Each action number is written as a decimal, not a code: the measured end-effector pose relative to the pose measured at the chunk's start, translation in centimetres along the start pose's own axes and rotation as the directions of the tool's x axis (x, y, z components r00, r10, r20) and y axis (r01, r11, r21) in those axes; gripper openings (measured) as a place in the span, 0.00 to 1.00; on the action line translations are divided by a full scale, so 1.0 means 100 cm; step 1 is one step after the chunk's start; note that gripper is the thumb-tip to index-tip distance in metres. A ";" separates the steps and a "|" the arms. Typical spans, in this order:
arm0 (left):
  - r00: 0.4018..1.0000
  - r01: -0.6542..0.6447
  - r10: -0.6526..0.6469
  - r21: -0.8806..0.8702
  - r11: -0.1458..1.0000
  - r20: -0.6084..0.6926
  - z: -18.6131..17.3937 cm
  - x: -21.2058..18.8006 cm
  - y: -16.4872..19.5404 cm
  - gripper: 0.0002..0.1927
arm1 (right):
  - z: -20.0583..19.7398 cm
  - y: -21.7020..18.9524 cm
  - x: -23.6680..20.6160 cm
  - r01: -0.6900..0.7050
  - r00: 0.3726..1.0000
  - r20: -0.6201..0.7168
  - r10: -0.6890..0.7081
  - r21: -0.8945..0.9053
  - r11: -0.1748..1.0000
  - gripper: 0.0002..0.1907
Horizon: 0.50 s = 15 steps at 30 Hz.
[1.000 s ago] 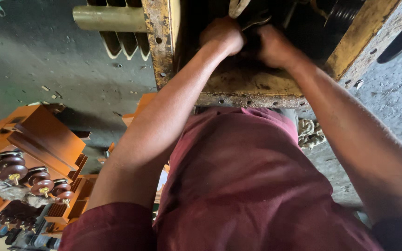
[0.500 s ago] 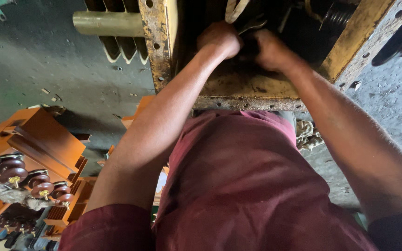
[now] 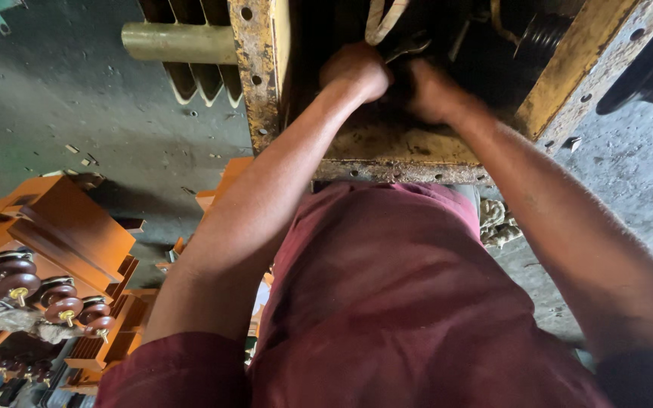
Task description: The person uses a wrench to tighten bolts on a large electrical assembly. They reach into the interior of the unit, apply the wrench to fasteners, and rotate it to secure the components.
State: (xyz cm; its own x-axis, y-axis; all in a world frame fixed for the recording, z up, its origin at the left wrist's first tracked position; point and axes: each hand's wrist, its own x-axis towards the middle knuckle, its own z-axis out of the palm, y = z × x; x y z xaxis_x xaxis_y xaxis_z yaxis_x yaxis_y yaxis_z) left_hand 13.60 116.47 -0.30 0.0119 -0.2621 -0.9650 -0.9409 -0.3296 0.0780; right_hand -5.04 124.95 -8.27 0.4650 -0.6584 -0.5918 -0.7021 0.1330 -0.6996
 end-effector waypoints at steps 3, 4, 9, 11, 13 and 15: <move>0.999 -0.022 0.021 -0.040 0.999 -0.025 -0.001 -0.002 -0.001 0.20 | -0.004 0.000 -0.002 -0.065 0.993 0.103 0.054 0.106 0.992 0.35; 1.000 -0.019 0.019 -0.035 0.999 -0.021 -0.001 -0.002 -0.001 0.19 | -0.005 0.001 -0.002 -0.084 0.985 0.158 0.063 0.129 0.988 0.34; 1.000 -0.014 0.014 -0.014 1.000 -0.010 0.002 0.001 -0.002 0.19 | 0.005 0.003 -0.004 -0.077 0.996 0.055 0.071 0.120 0.990 0.43; 1.000 -0.016 0.016 -0.005 1.000 -0.006 0.003 0.003 -0.001 0.19 | 0.010 0.003 -0.005 -0.001 1.000 0.019 0.000 0.011 1.000 0.52; 1.000 -0.019 0.018 -0.005 1.000 -0.004 0.003 0.004 -0.001 0.19 | 0.014 0.003 -0.007 -0.115 0.992 0.059 0.112 0.044 0.992 0.46; 1.000 -0.012 0.012 -0.017 1.000 0.001 0.005 0.005 -0.002 0.19 | 0.013 0.001 -0.008 -0.116 0.992 0.059 0.114 0.032 0.993 0.42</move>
State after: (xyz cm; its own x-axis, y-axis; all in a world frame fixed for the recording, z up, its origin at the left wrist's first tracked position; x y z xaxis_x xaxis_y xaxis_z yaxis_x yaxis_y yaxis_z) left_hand 13.65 116.87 -0.93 0.0004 -0.2654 -0.9642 -0.9351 -0.3417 0.0937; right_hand -4.77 126.46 -8.35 0.4128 -0.5945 -0.6901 -0.7335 0.2322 -0.6388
